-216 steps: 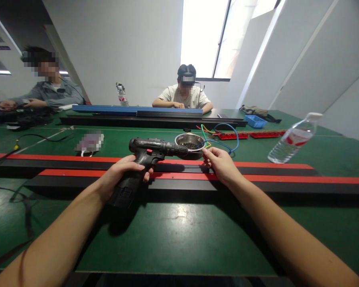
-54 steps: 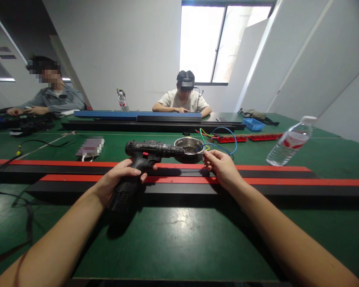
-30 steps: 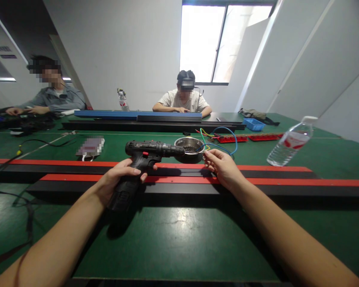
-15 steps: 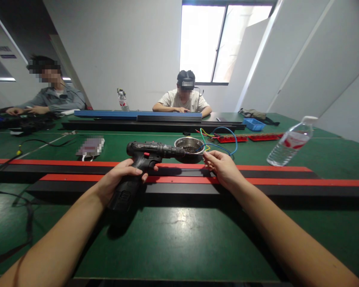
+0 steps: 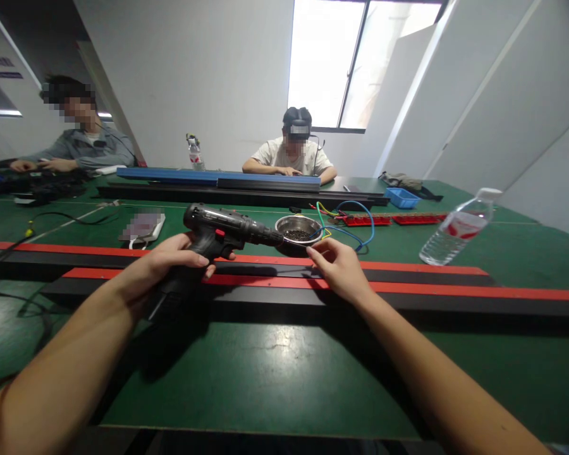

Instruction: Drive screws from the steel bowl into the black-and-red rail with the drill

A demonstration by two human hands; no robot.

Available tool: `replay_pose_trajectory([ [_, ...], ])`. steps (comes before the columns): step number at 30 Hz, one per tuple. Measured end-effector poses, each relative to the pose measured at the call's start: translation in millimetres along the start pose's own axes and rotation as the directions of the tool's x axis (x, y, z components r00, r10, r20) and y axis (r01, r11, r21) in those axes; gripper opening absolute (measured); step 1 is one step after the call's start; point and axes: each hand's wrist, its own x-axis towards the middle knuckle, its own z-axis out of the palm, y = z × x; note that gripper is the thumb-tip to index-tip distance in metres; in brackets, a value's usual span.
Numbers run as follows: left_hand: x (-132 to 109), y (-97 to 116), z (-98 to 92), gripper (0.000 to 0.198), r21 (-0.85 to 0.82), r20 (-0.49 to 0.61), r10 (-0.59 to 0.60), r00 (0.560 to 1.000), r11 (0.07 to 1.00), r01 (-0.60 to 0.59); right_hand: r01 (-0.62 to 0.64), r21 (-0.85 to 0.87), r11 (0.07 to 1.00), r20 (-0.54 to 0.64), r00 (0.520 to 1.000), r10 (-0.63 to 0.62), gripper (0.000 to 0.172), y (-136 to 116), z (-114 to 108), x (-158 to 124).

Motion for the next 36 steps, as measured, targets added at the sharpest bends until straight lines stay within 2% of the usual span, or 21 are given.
replay_pose_trajectory([
  [3, -14.1, 26.9, -13.2, 0.050, 0.125, -0.062, -0.010, 0.998, 0.992, 0.017, 0.173, -0.173, 0.970, 0.133, 0.980, -0.151, 0.024, -14.2, 6.3, -10.5],
  [6, -27.3, 54.9, -19.9, 0.065, 0.225, -0.146, 0.002, 0.989, 0.974, 0.031, 0.331, -0.243, 0.912, 0.313, 0.916, -0.250, 0.044, -21.5, 12.9, -19.7],
  [9, -35.9, 75.4, -24.7, 0.072, 0.379, -0.182, 0.002, 0.983, 0.923, 0.068, 0.442, -0.322, 0.838, 0.445, 0.851, -0.278, 0.058, -25.5, 18.1, -26.0],
  [12, -39.8, 87.1, -29.6, 0.078, 0.446, -0.133, -0.019, 0.991, 0.892, 0.077, 0.492, -0.360, 0.793, 0.527, 0.808, -0.263, 0.066, -27.9, 20.5, -29.7],
  [17, -42.0, 102.5, -29.1, 0.077, 0.514, -0.095, 0.025, 0.995, 0.857, 0.028, 0.516, -0.330, 0.790, 0.567, 0.778, -0.271, 0.071, -27.6, 19.0, -33.0],
  [21, -43.2, 117.3, -23.6, 0.084, 0.615, -0.131, -0.067, 0.989, 0.777, 0.134, 0.519, -0.303, 0.799, 0.596, 0.758, -0.266, 0.073, -29.5, 15.8, -34.2],
  [24, -42.0, 127.2, -19.9, 0.082, 0.696, -0.152, -0.139, 0.979, 0.688, 0.206, 0.521, -0.287, 0.804, 0.619, 0.741, -0.260, 0.073, -32.7, 14.0, -34.6],
  [29, -39.1, 138.8, -10.6, 0.089, 0.854, -0.207, -0.009, 0.978, 0.487, 0.185, 0.518, -0.266, 0.813, 0.612, 0.742, -0.273, 0.072, -35.2, 13.5, -34.9],
  [34, -33.8, 150.4, -1.5, 0.079, 0.903, -0.124, -0.041, 0.991, 0.410, 0.130, 0.506, -0.255, 0.824, 0.593, 0.755, -0.280, 0.065, -35.8, 14.3, -34.1],
  [36, -27.6, 156.9, 2.8, 0.082, 0.951, -0.066, -0.014, 0.998, 0.301, 0.067, 0.517, -0.256, 0.817, 0.584, 0.756, -0.296, 0.063, -34.8, 14.7, -33.7],
])
